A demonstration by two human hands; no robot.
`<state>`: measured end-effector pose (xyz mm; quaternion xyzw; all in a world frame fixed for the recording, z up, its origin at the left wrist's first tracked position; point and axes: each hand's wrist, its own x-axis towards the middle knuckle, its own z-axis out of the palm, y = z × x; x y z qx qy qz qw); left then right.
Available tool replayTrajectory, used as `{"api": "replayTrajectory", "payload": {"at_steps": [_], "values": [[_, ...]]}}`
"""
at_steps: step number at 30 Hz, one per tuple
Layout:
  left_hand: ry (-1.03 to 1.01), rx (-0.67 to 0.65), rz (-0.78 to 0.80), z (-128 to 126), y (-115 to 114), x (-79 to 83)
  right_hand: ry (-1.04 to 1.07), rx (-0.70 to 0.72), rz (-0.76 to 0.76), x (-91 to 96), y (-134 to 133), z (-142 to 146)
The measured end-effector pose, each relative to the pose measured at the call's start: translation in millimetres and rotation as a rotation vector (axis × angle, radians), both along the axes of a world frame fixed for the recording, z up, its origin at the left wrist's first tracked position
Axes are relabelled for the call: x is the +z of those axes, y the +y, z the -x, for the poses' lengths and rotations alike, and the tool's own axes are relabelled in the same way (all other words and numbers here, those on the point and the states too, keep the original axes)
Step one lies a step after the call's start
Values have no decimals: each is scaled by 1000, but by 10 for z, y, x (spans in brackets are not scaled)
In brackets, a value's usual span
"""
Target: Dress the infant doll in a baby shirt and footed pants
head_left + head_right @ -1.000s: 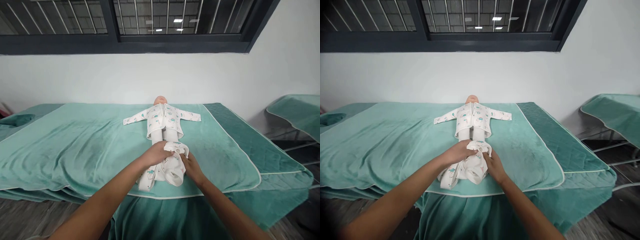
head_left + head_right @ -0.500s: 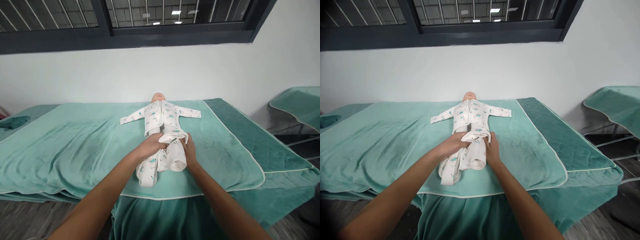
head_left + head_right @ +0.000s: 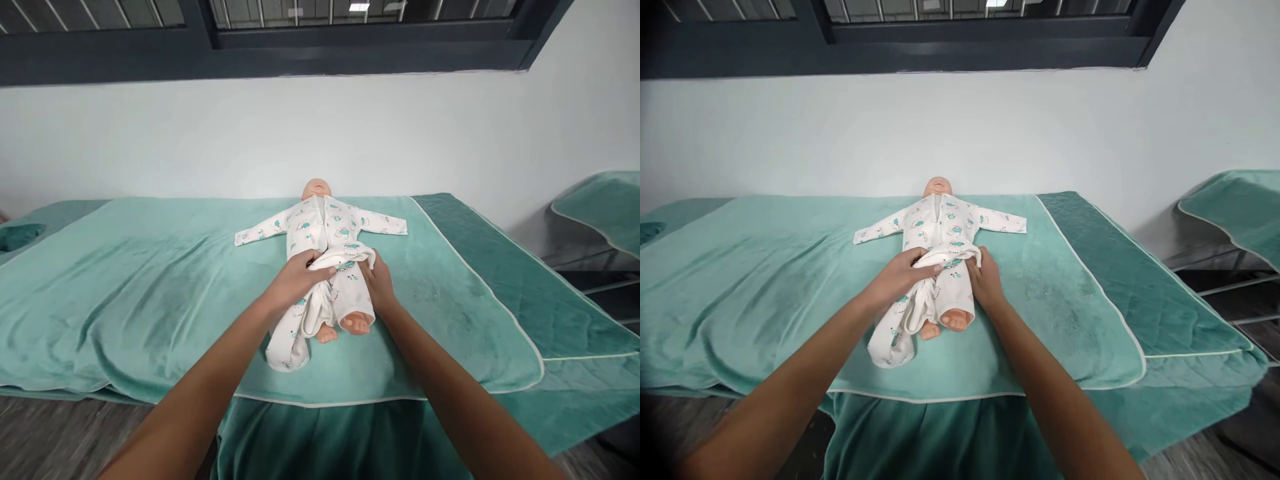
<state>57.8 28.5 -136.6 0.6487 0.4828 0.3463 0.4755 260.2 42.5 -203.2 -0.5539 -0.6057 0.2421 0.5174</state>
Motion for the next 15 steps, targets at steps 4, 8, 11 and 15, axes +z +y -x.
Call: {"api": "replayTrajectory", "payload": {"at_steps": [4, 8, 11, 15], "values": [[-352, -148, 347, 187, -31, -39, -16, 88, 43, -44, 3, 3], [-621, -207, 424, 302, -41, -144, -16, 124, -16, 5, -40, -2], [-678, -215, 406, 303, -53, -170, -31, 254, -79, 242, -122, -12], [-624, -191, 343, 177, -102, -80, -114, 523, 138, 743, -228, 76]]}}
